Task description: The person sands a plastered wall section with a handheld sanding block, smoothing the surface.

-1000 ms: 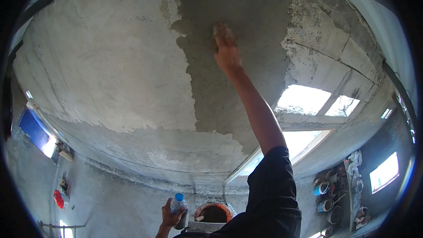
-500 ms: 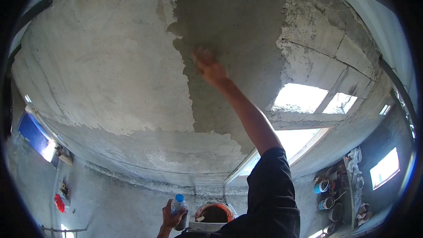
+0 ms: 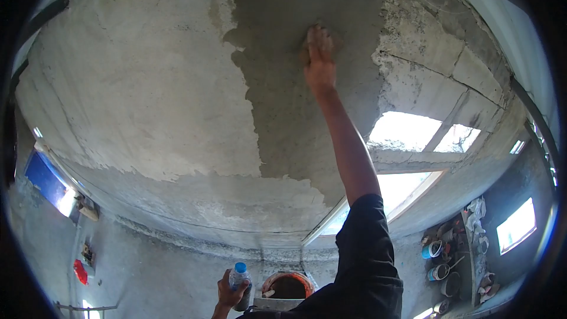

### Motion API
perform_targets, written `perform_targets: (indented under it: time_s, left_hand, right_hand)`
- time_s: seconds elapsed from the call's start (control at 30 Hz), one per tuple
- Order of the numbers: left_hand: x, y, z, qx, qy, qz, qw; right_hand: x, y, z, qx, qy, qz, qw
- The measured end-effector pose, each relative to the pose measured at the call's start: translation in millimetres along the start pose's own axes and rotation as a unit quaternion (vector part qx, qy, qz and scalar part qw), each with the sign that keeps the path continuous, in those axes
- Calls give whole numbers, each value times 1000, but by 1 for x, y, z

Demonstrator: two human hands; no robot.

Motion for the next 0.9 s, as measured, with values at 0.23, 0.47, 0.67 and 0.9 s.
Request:
perform_targets:
  time_s: [0.23, 0.47, 0.67, 0.9]
  left_hand:
    - [7, 7, 7, 4, -14, -20, 1000]
    - [10, 13, 12, 31, -4, -21, 999]
    - [14, 15, 13, 27, 8, -23, 999]
    - [7, 28, 20, -10, 32, -30, 999]
  right_hand:
    - [-4, -60, -28, -19, 167, -163, 972]
    - [-26, 30, 16, 39, 68, 36, 996]
    - [30, -98, -29, 22, 152, -232, 960]
    - [-73, -394, -142, 533, 508, -370, 566]
Point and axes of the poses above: each hand's wrist, its own y-axis towards the middle knuckle, its own x-axis out of the palm, z = x × y, the point moved 3 cm from there along y, towards the middle knuckle, and after that the axes turned 7 degrees about -z, right-handed, at the moved point
